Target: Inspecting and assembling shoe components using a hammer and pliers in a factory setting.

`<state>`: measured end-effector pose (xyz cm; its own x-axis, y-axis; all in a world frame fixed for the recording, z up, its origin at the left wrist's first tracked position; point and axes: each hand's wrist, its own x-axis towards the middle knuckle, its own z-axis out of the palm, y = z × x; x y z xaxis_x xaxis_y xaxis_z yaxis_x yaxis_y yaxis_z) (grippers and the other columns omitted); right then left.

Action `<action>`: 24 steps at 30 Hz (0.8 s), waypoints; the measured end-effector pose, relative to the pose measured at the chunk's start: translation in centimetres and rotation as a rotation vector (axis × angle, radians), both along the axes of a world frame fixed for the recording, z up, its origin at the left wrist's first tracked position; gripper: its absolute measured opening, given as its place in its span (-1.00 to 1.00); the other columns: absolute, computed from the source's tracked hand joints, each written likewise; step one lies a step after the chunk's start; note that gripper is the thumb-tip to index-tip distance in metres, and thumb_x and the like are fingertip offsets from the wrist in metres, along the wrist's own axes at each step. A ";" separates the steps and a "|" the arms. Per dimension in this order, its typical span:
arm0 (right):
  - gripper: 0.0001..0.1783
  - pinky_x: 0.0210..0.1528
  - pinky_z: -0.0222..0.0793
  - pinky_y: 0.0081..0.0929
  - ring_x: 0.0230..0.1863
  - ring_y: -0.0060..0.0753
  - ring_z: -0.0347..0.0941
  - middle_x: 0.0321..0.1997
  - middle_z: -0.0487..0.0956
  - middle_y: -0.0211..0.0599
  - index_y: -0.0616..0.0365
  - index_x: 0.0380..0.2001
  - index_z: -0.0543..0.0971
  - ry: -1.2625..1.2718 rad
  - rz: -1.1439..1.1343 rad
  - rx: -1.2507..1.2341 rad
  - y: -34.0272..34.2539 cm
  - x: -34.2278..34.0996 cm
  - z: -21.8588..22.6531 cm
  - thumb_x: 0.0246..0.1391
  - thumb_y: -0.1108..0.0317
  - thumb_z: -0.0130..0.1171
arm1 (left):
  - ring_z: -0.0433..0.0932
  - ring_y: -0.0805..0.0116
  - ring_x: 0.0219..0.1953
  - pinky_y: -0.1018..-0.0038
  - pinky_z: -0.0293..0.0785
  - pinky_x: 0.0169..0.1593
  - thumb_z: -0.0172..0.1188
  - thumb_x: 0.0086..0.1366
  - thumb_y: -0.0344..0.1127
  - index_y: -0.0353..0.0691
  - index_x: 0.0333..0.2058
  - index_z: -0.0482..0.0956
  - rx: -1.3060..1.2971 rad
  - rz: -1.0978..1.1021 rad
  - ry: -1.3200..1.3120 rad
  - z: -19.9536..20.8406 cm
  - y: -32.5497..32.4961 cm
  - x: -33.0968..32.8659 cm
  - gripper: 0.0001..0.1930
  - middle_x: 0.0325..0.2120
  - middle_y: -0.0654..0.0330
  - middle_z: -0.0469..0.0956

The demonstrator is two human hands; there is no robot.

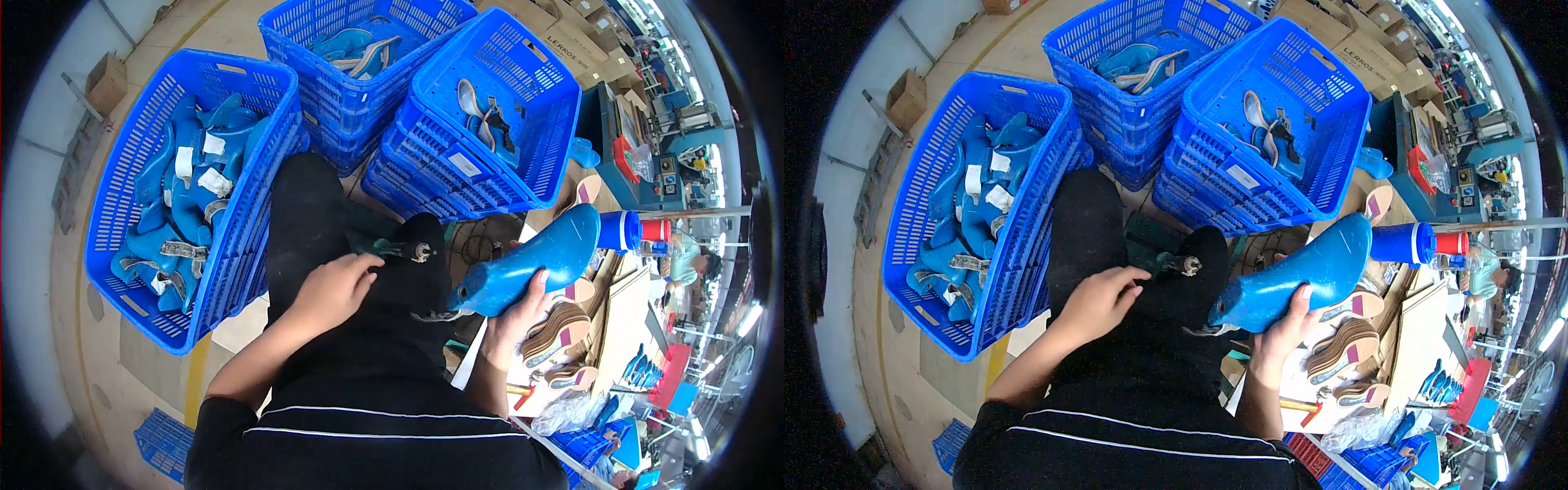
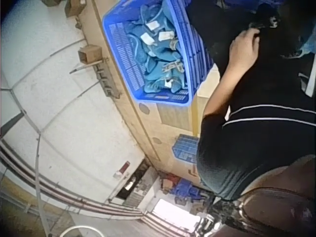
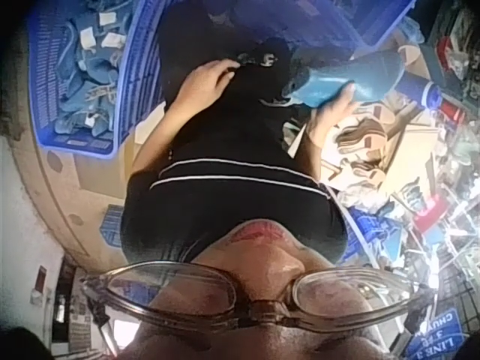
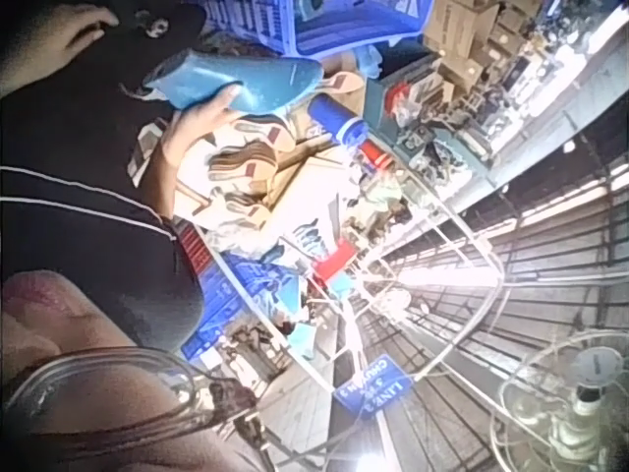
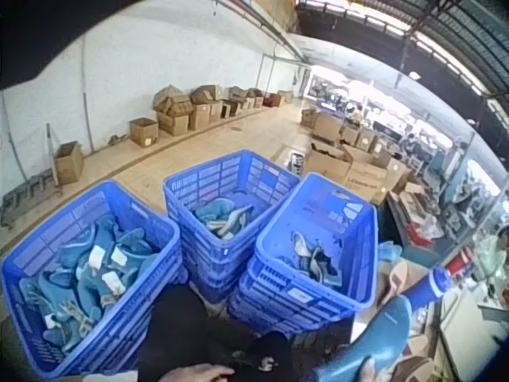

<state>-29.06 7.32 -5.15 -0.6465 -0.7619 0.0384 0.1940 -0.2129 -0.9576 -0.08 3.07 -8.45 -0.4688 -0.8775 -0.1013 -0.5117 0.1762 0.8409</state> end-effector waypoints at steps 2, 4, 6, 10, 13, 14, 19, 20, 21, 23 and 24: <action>-0.27 0.07 0.70 -0.21 0.04 -0.09 0.67 0.17 0.63 0.18 0.18 0.46 0.23 0.303 -0.160 0.021 -0.5 0.8 0.0 0.50 -0.06 0.16 | 0.72 -0.09 -0.13 0.09 0.65 -0.05 0.28 0.47 -0.20 -0.15 0.10 0.63 0.050 0.027 -0.023 0.7 -0.7 0.2 -0.69 -0.19 0.01 0.71; -0.23 0.07 0.70 -0.21 0.04 -0.08 0.67 0.18 0.62 0.18 0.19 0.45 0.24 0.478 -0.153 0.007 -0.5 0.1 -0.5 0.46 -0.08 0.21 | 0.72 -0.08 -0.10 0.10 0.65 -0.02 0.33 0.43 -0.10 -0.15 0.12 0.62 0.064 -0.010 -0.006 1.9 -1.2 0.1 -0.61 -0.14 0.01 0.70; -0.20 0.08 0.70 -0.19 0.03 -0.08 0.67 0.21 0.60 0.19 0.14 0.46 0.23 0.250 -0.014 -0.091 -1.0 0.7 0.3 0.44 -0.14 0.22 | 0.71 -0.07 -0.07 0.10 0.64 0.00 0.38 0.39 -0.01 -0.15 0.15 0.62 0.079 -0.038 0.011 2.1 -1.0 -0.4 -0.52 -0.10 0.02 0.68; -0.26 0.06 0.67 -0.14 -0.01 -0.16 0.64 0.13 0.63 0.02 0.15 0.39 0.37 -0.406 -0.006 -0.095 -2.3 3.2 2.3 0.48 -0.23 0.08 | 0.68 -0.03 0.05 0.19 0.63 0.09 0.54 0.22 0.08 -0.13 0.20 0.61 -0.042 -0.304 0.279 2.8 0.1 -3.1 -0.33 0.09 0.06 0.60; -0.22 0.10 0.66 0.02 0.14 -0.17 0.61 0.19 0.64 -0.16 0.06 0.40 0.39 -0.428 0.013 -0.036 -2.4 3.4 1.8 0.43 -0.32 0.08 | 0.73 0.09 -0.11 0.27 0.66 -0.05 0.50 0.31 0.04 -0.15 -0.04 0.71 -0.038 -0.313 0.373 2.5 1.4 -4.8 -0.57 -0.03 0.13 0.65; -0.24 0.10 0.66 0.02 0.13 -0.16 0.62 0.19 0.64 -0.17 0.05 0.39 0.41 -0.417 0.005 -0.023 -2.5 3.4 1.6 0.44 -0.30 0.08 | 0.73 0.09 -0.11 0.27 0.66 -0.05 0.50 0.31 0.04 -0.15 -0.04 0.71 -0.038 -0.310 0.375 2.4 1.6 -5.0 -0.57 -0.03 0.13 0.65; -0.29 0.09 0.67 0.04 0.06 -0.15 0.64 0.14 0.66 -0.17 0.06 0.35 0.44 -0.469 -0.064 0.061 -1.9 4.0 1.7 0.43 -0.26 0.12 | 0.72 0.13 -0.23 0.24 0.63 -0.16 0.48 0.33 0.05 -0.17 -0.10 0.65 -0.027 -0.180 0.303 2.8 1.3 -4.9 -0.58 -0.16 0.17 0.67; -0.30 0.08 0.67 0.05 0.05 -0.13 0.65 0.12 0.67 -0.16 0.07 0.33 0.46 -0.500 -0.072 0.094 -1.7 4.2 1.6 0.42 -0.25 0.14 | 0.72 0.12 -0.23 0.24 0.63 -0.16 0.48 0.33 0.04 -0.17 -0.07 0.63 -0.002 -0.136 0.301 3.2 1.2 -4.9 -0.57 -0.16 0.16 0.67; -0.31 0.08 0.68 0.07 0.03 -0.12 0.65 0.09 0.68 -0.16 0.07 0.31 0.47 -0.532 -0.080 0.126 -1.5 4.2 1.6 0.42 -0.24 0.16 | 0.71 0.02 -0.15 0.15 0.61 -0.11 0.46 0.33 0.05 -0.19 -0.06 0.59 -0.024 -0.124 0.368 3.2 1.1 -5.1 -0.54 -0.20 0.12 0.66; -0.32 0.08 0.68 0.09 0.02 -0.10 0.66 0.08 0.68 -0.15 0.07 0.29 0.47 -0.559 -0.054 0.147 -1.0 3.9 1.0 0.41 -0.24 0.17 | 0.70 0.02 -0.16 0.15 0.60 -0.12 0.44 0.35 0.02 -0.20 -0.09 0.61 -0.063 -0.119 0.398 3.0 1.3 -5.7 -0.58 -0.21 0.12 0.65; -0.33 0.08 0.68 0.10 0.00 -0.08 0.66 0.06 0.68 -0.15 0.07 0.27 0.48 -0.588 -0.026 0.164 -0.8 3.7 0.6 0.41 -0.23 0.18 | 0.70 0.02 -0.16 0.15 0.60 -0.13 0.42 0.37 -0.01 -0.21 -0.13 0.62 -0.106 -0.113 0.426 2.7 1.4 -5.9 -0.63 -0.22 0.12 0.64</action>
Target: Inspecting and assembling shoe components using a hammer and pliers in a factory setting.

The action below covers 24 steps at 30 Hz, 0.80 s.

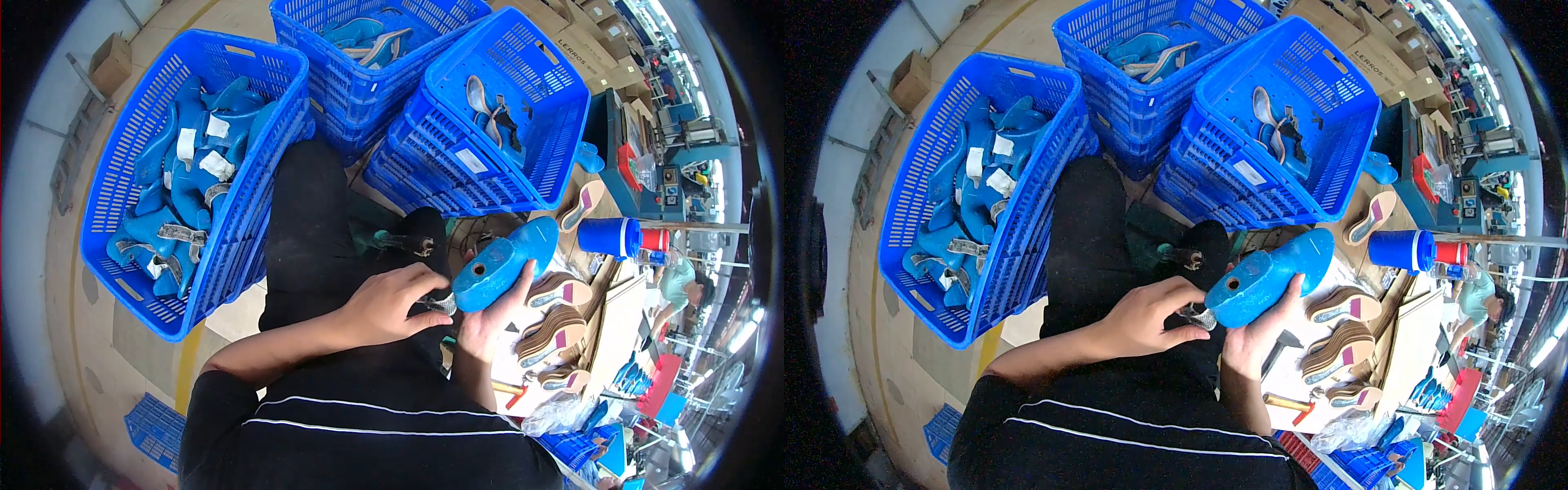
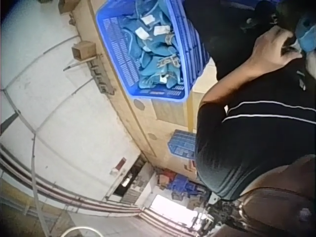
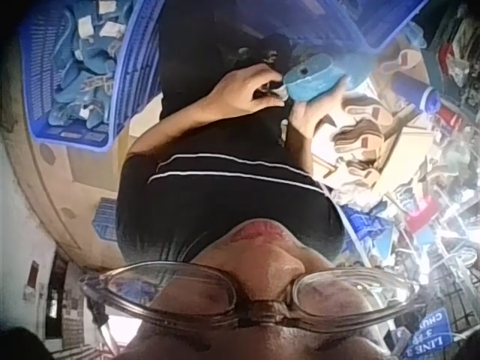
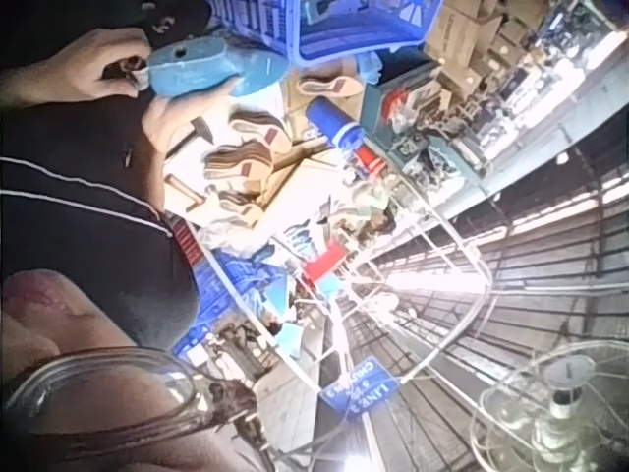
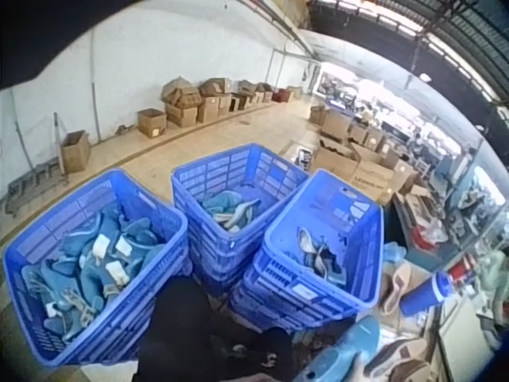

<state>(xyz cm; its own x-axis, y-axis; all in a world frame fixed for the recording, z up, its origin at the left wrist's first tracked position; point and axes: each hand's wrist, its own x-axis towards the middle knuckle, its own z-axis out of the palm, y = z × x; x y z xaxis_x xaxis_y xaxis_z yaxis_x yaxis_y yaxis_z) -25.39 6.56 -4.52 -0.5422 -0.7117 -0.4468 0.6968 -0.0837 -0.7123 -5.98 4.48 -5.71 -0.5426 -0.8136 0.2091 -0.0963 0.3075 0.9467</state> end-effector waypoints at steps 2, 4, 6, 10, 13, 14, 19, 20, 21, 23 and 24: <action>-0.36 0.09 0.68 0.13 -0.02 -0.05 0.66 0.05 0.68 -0.15 0.08 0.25 0.49 -0.021 -0.024 0.009 -0.1 -0.1 -0.3 0.41 -0.21 0.20 | 0.68 0.02 -0.18 0.15 0.59 -0.14 0.39 0.40 -0.05 -0.21 -0.17 0.63 -0.005 -0.064 -0.042 -0.8 0.0 -0.1 -0.68 -0.23 0.13 0.63; -0.39 0.12 0.68 0.16 0.01 -0.02 0.66 0.07 0.68 -0.15 0.08 0.25 0.49 -0.034 -0.029 0.003 -0.2 -0.4 -0.3 0.43 -0.17 0.19 | 0.67 0.02 -0.19 0.15 0.59 -0.16 0.36 0.43 -0.10 -0.21 -0.21 0.64 -0.014 -0.129 -0.083 -1.0 0.0 0.1 -0.73 -0.25 0.13 0.62; -0.40 0.15 0.66 0.20 0.03 -0.02 0.66 0.08 0.68 -0.15 0.08 0.26 0.49 -0.070 -0.040 -0.013 -0.2 -2.4 -1.3 0.44 -0.15 0.19 | 0.68 0.05 -0.19 0.19 0.61 -0.15 0.35 0.43 -0.20 -0.22 -0.24 0.69 -0.055 -0.071 -0.172 -0.5 -0.2 0.6 -0.81 -0.21 0.12 0.64; -0.41 0.22 0.62 0.31 0.07 -0.02 0.65 0.12 0.67 -0.13 0.05 0.30 0.48 -0.136 0.002 -0.032 -0.6 -3.5 -0.9 0.45 -0.13 0.19 | 0.68 0.03 -0.12 0.18 0.62 -0.07 0.36 0.42 -0.22 -0.24 -0.20 0.70 -0.074 0.072 -0.267 -0.8 -1.8 1.9 -0.81 -0.13 0.11 0.64; -0.39 0.23 0.59 0.33 0.09 -0.02 0.65 0.14 0.67 -0.11 0.04 0.34 0.45 -0.048 0.035 -0.028 0.0 -3.9 -1.4 0.44 -0.11 0.21 | 0.67 -0.04 -0.02 0.18 0.60 0.02 0.37 0.41 -0.30 -0.23 -0.10 0.68 -0.077 0.201 -0.211 -1.2 -2.6 3.0 -0.82 -0.05 0.02 0.64; -0.38 0.23 0.60 0.29 0.10 -0.02 0.65 0.14 0.66 -0.10 0.04 0.35 0.44 0.005 0.031 -0.021 0.1 -3.9 -1.2 0.44 -0.10 0.21 | 0.68 -0.04 -0.02 0.20 0.61 0.01 0.37 0.41 -0.31 -0.23 -0.08 0.67 -0.084 0.234 -0.209 -1.1 -2.9 3.5 -0.81 -0.05 0.02 0.64; -0.27 0.20 0.64 -0.13 0.12 -0.18 0.65 0.16 0.65 -0.08 0.16 0.35 0.41 0.570 -0.216 0.027 0.1 -5.2 -0.1 0.41 -0.16 0.27 | 0.71 0.26 -0.20 0.41 0.61 -0.16 0.38 0.43 -0.32 -0.24 -0.05 0.69 -0.018 0.323 -0.257 -1.4 -3.8 6.3 -0.80 -0.07 0.10 0.67; -0.21 0.25 0.62 -0.09 0.18 -0.11 0.62 0.26 0.59 -0.05 0.12 0.44 0.32 0.640 -0.281 -0.014 0.2 -5.2 0.4 0.41 -0.15 0.28 | 0.71 0.26 -0.20 0.41 0.61 -0.16 0.38 0.43 -0.32 -0.24 -0.05 0.69 -0.020 0.323 -0.261 -1.1 -3.9 6.5 -0.80 -0.07 0.10 0.67; -0.16 0.27 0.61 -0.06 0.21 -0.07 0.60 0.31 0.54 -0.03 0.08 0.49 0.25 0.691 -0.357 -0.058 0.1 -5.0 0.8 0.40 -0.15 0.29 | 0.72 0.14 -0.18 0.34 0.61 -0.13 0.37 0.43 -0.33 -0.26 -0.06 0.68 0.023 0.340 -0.254 -0.7 -3.9 6.7 -0.80 -0.10 0.06 0.67; -0.06 0.32 0.58 0.02 0.29 -0.01 0.53 0.45 0.42 0.02 -0.01 0.59 0.08 0.730 -0.444 -0.155 -0.2 -4.9 1.3 0.40 -0.12 0.30 | 0.72 0.07 -0.21 0.31 0.63 -0.15 0.36 0.43 -0.32 -0.27 -0.06 0.67 0.046 0.364 -0.249 -0.5 -4.0 7.0 -0.80 -0.13 0.03 0.67; -0.06 0.32 0.58 0.02 0.29 -0.01 0.53 0.45 0.42 0.02 -0.01 0.59 0.08 0.728 -0.447 -0.155 -0.5 -4.7 1.3 0.40 -0.12 0.30 | 0.72 0.07 -0.21 0.31 0.63 -0.15 0.36 0.43 -0.32 -0.27 -0.06 0.67 0.044 0.363 -0.251 -0.4 -4.0 7.1 -0.80 -0.13 0.03 0.67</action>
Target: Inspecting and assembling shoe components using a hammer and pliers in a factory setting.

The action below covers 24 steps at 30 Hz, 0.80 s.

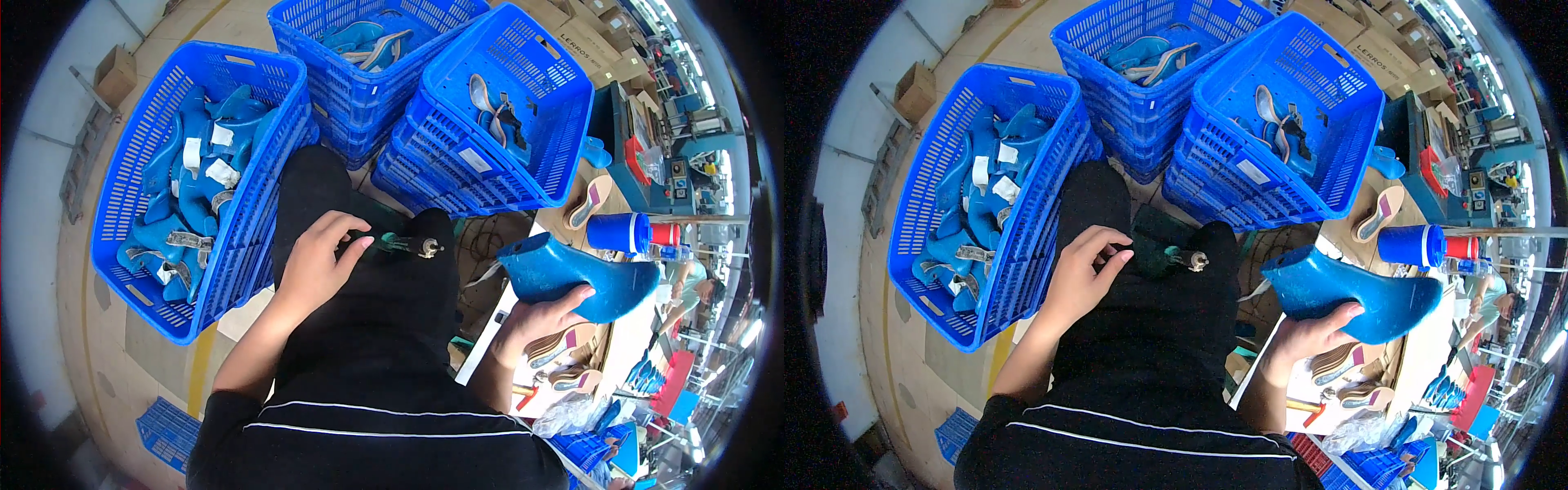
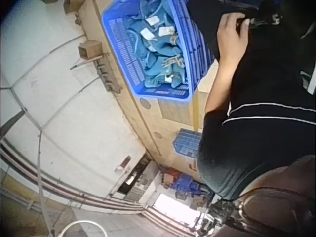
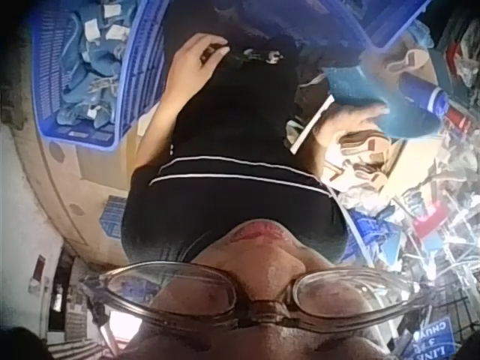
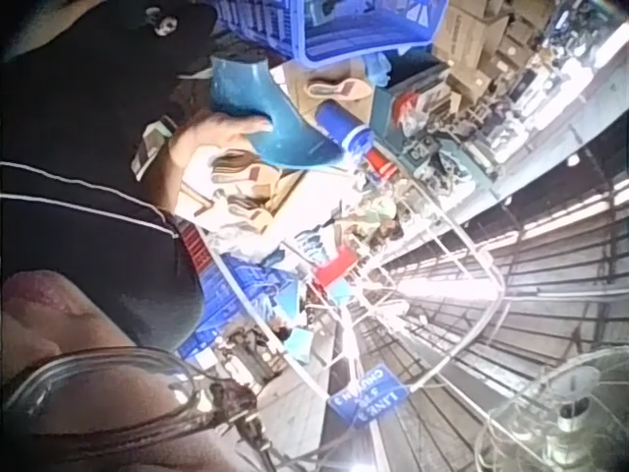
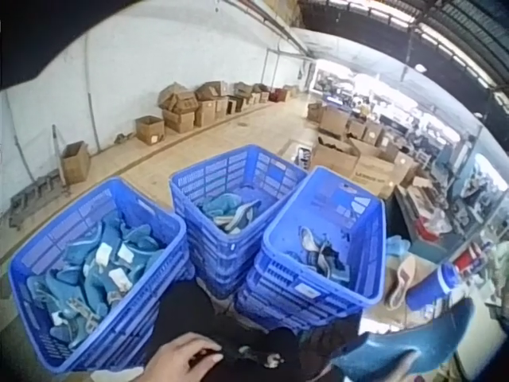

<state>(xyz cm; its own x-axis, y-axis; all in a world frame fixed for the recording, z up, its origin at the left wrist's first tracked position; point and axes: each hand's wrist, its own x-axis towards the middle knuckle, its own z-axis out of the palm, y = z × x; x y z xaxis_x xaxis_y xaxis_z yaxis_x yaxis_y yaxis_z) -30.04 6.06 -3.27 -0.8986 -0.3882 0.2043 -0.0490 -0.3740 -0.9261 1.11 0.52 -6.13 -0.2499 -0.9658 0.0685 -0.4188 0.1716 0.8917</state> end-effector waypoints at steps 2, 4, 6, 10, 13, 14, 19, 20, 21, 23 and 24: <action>-0.08 0.32 0.57 0.01 0.29 -0.04 0.53 0.45 0.42 0.02 0.02 0.59 0.09 0.194 -0.073 -0.060 -0.8 0.9 0.0 0.42 -0.09 0.29 | 0.72 0.07 -0.21 0.30 0.62 -0.14 0.37 0.43 -0.32 -0.26 -0.06 0.68 0.017 -0.011 -0.005 0.0 0.0 -0.3 -0.80 -0.13 0.03 0.67; -0.19 0.30 0.53 -0.14 0.26 -0.16 0.52 0.43 0.44 -0.02 0.11 0.57 0.12 0.332 0.039 0.086 -0.4 1.0 -0.6 0.49 0.02 0.23 | 0.72 0.06 -0.20 0.30 0.62 -0.13 0.37 0.43 -0.31 -0.26 -0.06 0.68 0.021 -0.027 0.006 0.0 0.1 -0.7 -0.79 -0.13 0.03 0.67; -0.22 0.33 0.50 -0.11 0.27 -0.11 0.54 0.41 0.46 0.08 0.18 0.57 0.08 0.388 0.341 0.222 -0.2 1.1 -1.6 0.51 0.18 0.20 | 0.72 0.05 -0.19 0.29 0.62 -0.13 0.38 0.42 -0.30 -0.25 -0.06 0.68 0.025 -0.038 0.016 0.0 0.2 -1.0 -0.79 -0.13 0.04 0.67; 0.01 0.58 0.10 -0.09 0.54 -0.08 0.22 0.59 0.22 0.06 0.23 0.62 0.00 0.559 0.426 0.326 -0.7 3.2 -3.6 0.34 0.25 0.38 | 0.71 0.21 -0.20 0.37 0.62 -0.14 0.40 0.41 -0.31 -0.25 -0.05 0.69 -0.058 -0.080 0.016 -0.5 0.3 -1.5 -0.78 -0.12 0.08 0.68; 0.03 0.59 0.08 -0.08 0.54 -0.08 0.20 0.61 0.17 0.03 0.26 0.62 0.00 0.554 0.431 0.294 -1.0 4.1 -4.0 0.33 0.22 0.39 | 0.73 0.17 -0.15 0.33 0.65 -0.12 0.39 0.41 -0.29 -0.25 -0.04 0.70 -0.070 -0.107 -0.015 -0.1 0.2 -1.3 -0.77 -0.10 0.06 0.68; 0.03 0.58 0.09 -0.08 0.52 -0.08 0.22 0.60 0.17 0.03 0.26 0.62 0.00 0.558 0.406 0.255 -1.1 4.3 -4.1 0.33 0.22 0.39 | 0.73 0.17 -0.15 0.33 0.65 -0.12 0.39 0.41 -0.29 -0.25 -0.04 0.70 -0.068 -0.104 -0.018 -0.2 0.2 -1.1 -0.77 -0.10 0.06 0.68; 0.04 0.55 0.17 -0.09 0.50 -0.06 0.27 0.60 0.18 0.05 0.25 0.62 0.02 0.644 0.450 0.200 -2.1 4.2 -2.4 0.28 0.33 0.44 | 0.72 0.19 -0.17 0.35 0.63 -0.14 0.41 0.40 -0.28 -0.25 -0.03 0.69 -0.032 -0.077 -0.042 -1.0 0.1 -0.2 -0.75 -0.10 0.08 0.68; 0.00 0.42 0.34 -0.08 0.37 0.03 0.43 0.46 0.38 0.12 0.21 0.58 0.14 0.823 0.424 0.269 -2.3 4.2 -1.9 0.20 0.40 0.48 | 0.72 0.19 -0.17 0.35 0.63 -0.14 0.41 0.40 -0.28 -0.25 -0.03 0.69 -0.032 -0.082 -0.036 -1.0 0.1 -0.1 -0.75 -0.10 0.08 0.68; -0.01 0.43 0.34 -0.09 0.38 0.00 0.44 0.45 0.41 0.10 0.22 0.57 0.17 0.965 0.467 0.328 -2.3 3.9 -1.4 0.21 0.37 0.49 | 0.72 0.20 -0.18 0.36 0.62 -0.15 0.41 0.40 -0.27 -0.24 -0.03 0.70 -0.034 -0.074 -0.038 -0.9 0.1 -0.1 -0.75 -0.11 0.08 0.68; -0.07 0.28 0.46 -0.09 0.20 0.04 0.56 0.23 0.56 0.11 0.25 0.49 0.30 1.150 0.537 0.327 -3.0 4.2 -0.5 0.14 0.35 0.56 | 0.70 0.23 -0.21 0.39 0.59 -0.17 0.43 0.39 -0.27 -0.24 -0.02 0.69 -0.046 -0.072 -0.026 -0.9 0.0 -0.2 -0.73 -0.13 0.10 0.67; -0.06 0.18 0.50 -0.08 0.09 0.05 0.58 0.14 0.57 0.12 0.23 0.47 0.31 1.170 0.556 0.334 -3.3 4.8 -0.2 0.10 0.37 0.58 | 0.70 0.23 -0.21 0.39 0.59 -0.17 0.43 0.39 -0.27 -0.24 -0.02 0.69 -0.048 -0.077 -0.021 -0.7 -0.1 -0.3 -0.73 -0.13 0.10 0.67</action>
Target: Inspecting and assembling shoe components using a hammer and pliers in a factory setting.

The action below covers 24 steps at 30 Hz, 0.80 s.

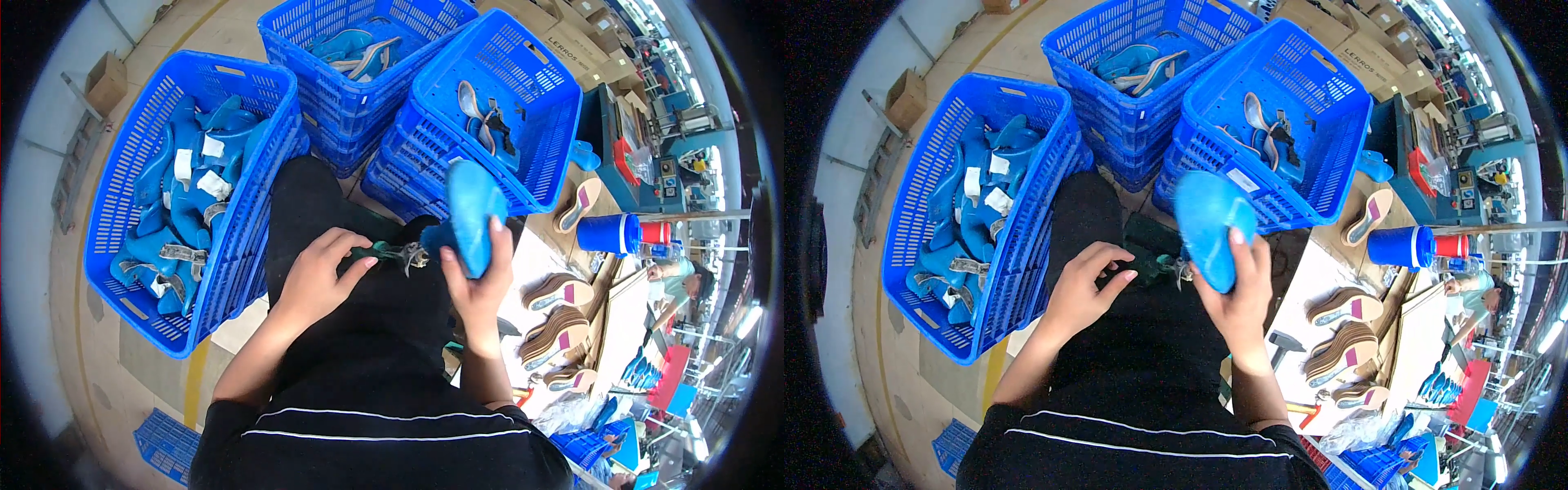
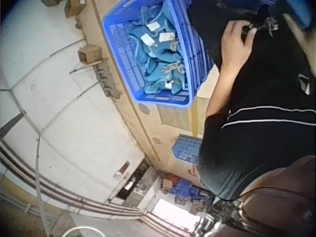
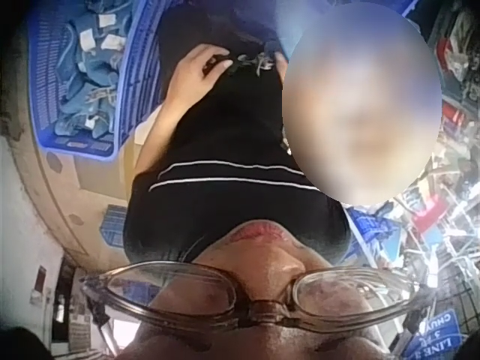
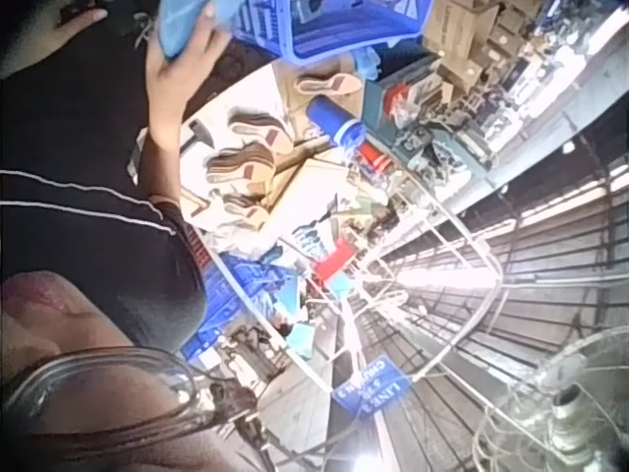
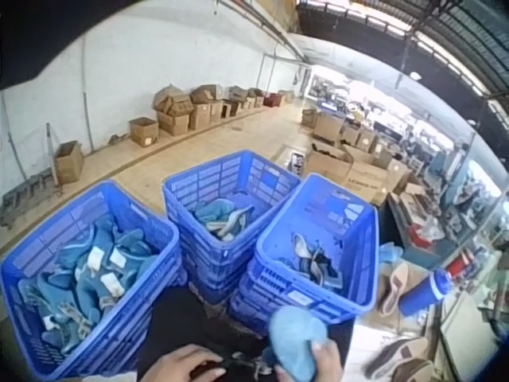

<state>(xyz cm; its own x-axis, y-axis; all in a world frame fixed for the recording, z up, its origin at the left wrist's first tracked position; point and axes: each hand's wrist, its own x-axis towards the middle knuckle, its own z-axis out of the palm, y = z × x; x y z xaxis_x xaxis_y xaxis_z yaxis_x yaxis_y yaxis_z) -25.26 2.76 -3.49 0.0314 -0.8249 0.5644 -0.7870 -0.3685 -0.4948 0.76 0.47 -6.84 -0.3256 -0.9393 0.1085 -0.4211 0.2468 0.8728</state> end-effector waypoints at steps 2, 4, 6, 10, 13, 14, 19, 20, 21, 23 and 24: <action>-0.04 0.15 0.51 -0.09 0.05 0.05 0.58 0.10 0.57 0.11 0.21 0.48 0.31 0.049 0.035 -0.002 -0.6 0.4 0.8 0.08 0.37 0.58 | 0.71 0.03 -0.11 0.25 0.62 -0.03 0.42 0.39 -0.20 -0.24 -0.04 0.70 0.074 0.002 0.045 0.5 -0.1 -0.1 -0.71 -0.11 0.04 0.68; -0.04 0.20 0.51 -0.10 0.09 0.07 0.61 0.16 0.60 0.12 0.20 0.50 0.30 0.032 0.047 0.026 -0.9 0.2 1.1 0.11 0.35 0.57 | 0.71 0.07 -0.11 0.28 0.62 -0.05 0.44 0.38 -0.19 -0.23 0.00 0.68 0.103 0.002 0.066 0.9 -0.2 -0.1 -0.67 -0.10 0.05 0.68; -0.03 0.26 0.50 -0.13 0.16 0.03 0.63 0.25 0.61 0.15 0.20 0.54 0.27 -0.048 -0.004 0.168 -1.3 0.2 1.6 0.15 0.31 0.53 | 0.71 0.11 -0.12 0.31 0.62 -0.06 0.45 0.36 -0.17 -0.22 0.04 0.67 0.135 0.006 0.084 0.7 -0.2 -0.1 -0.63 -0.09 0.06 0.68; -0.10 0.23 0.52 -0.11 0.18 0.10 0.64 0.25 0.61 0.18 0.17 0.49 0.38 -0.205 -0.099 0.155 -1.2 0.0 0.0 0.14 0.31 0.56 | 0.70 0.17 -0.12 0.34 0.61 -0.07 0.48 0.34 -0.15 -0.19 0.13 0.62 0.071 -0.014 0.166 0.0 -0.5 -0.4 -0.54 -0.04 0.09 0.69; -0.10 0.19 0.56 -0.09 0.17 0.16 0.64 0.22 0.61 0.18 0.11 0.47 0.42 -0.157 -0.030 0.131 -1.4 -0.2 0.3 0.09 0.31 0.58 | 0.68 0.20 -0.05 0.33 0.59 -0.02 0.51 0.32 -0.08 -0.21 0.23 0.55 0.088 -0.046 0.245 -0.6 -0.9 -0.8 -0.40 0.01 0.08 0.68; -0.11 0.17 0.58 -0.09 0.16 0.18 0.64 0.21 0.61 0.17 0.08 0.46 0.45 -0.079 0.044 0.112 -1.7 -0.2 0.9 0.07 0.30 0.59 | 0.67 0.22 0.01 0.33 0.58 0.03 0.53 0.30 0.00 -0.23 0.30 0.49 0.118 -0.069 0.297 -0.9 -1.2 -1.0 -0.28 0.06 0.06 0.67; -0.11 0.05 0.61 -0.13 0.05 0.06 0.61 0.16 0.58 -0.01 -0.47 0.40 0.56 0.210 0.272 0.269 -2.4 2.6 2.3 -0.06 0.38 0.52 | 0.28 0.16 0.49 0.13 0.16 0.54 0.16 0.30 0.61 -0.34 0.52 0.02 0.164 0.042 0.682 -2.4 -0.1 -2.2 0.22 0.44 0.03 0.24; -0.09 0.09 0.59 -0.15 0.09 0.05 0.59 0.17 0.56 -0.03 -0.52 0.42 0.53 0.244 0.239 0.309 -2.1 3.6 1.9 -0.05 0.36 0.51 | 0.27 0.14 0.50 0.11 0.17 0.54 -0.16 0.41 0.64 -0.31 0.52 0.05 0.360 0.135 0.902 -2.6 -0.2 -2.4 0.12 0.42 0.04 0.28; -0.08 0.09 0.58 -0.13 0.09 0.05 0.58 0.18 0.56 -0.04 -0.54 0.42 0.53 0.269 0.223 0.268 -1.8 3.9 1.5 -0.05 0.35 0.51 | 0.26 0.03 0.52 0.06 0.16 0.55 -0.36 0.48 0.61 -0.25 0.56 0.02 0.498 0.201 1.095 -2.9 -0.5 -2.1 0.06 0.49 -0.01 0.26; -0.07 0.14 0.57 -0.11 0.11 0.06 0.58 0.18 0.55 -0.06 -0.57 0.42 0.52 0.244 0.247 0.232 -1.5 3.3 0.9 -0.08 0.31 0.53 | 0.36 0.08 0.46 0.09 0.24 0.51 -0.19 0.56 0.46 -0.20 0.51 0.16 0.413 0.234 1.009 -3.0 -0.7 -1.7 -0.11 0.42 -0.05 0.37; -0.05 0.18 0.57 -0.11 0.14 0.07 0.58 0.17 0.55 -0.08 -0.58 0.43 0.51 0.191 0.285 0.237 -1.3 2.6 1.0 -0.09 0.29 0.53 | 0.43 0.10 0.41 0.12 0.32 0.47 -0.08 0.56 0.42 -0.19 0.49 0.18 0.319 0.255 0.854 -2.5 -0.9 -1.8 -0.14 0.37 -0.10 0.43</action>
<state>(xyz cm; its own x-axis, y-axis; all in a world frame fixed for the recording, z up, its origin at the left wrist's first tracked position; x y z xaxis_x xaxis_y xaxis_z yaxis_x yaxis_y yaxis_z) -22.71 1.45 -2.53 0.3629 -0.8745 0.3219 -0.7559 -0.4782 -0.4470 -1.01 -0.44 -9.31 -0.0358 -0.9976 -0.0590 0.3827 -0.0682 0.9214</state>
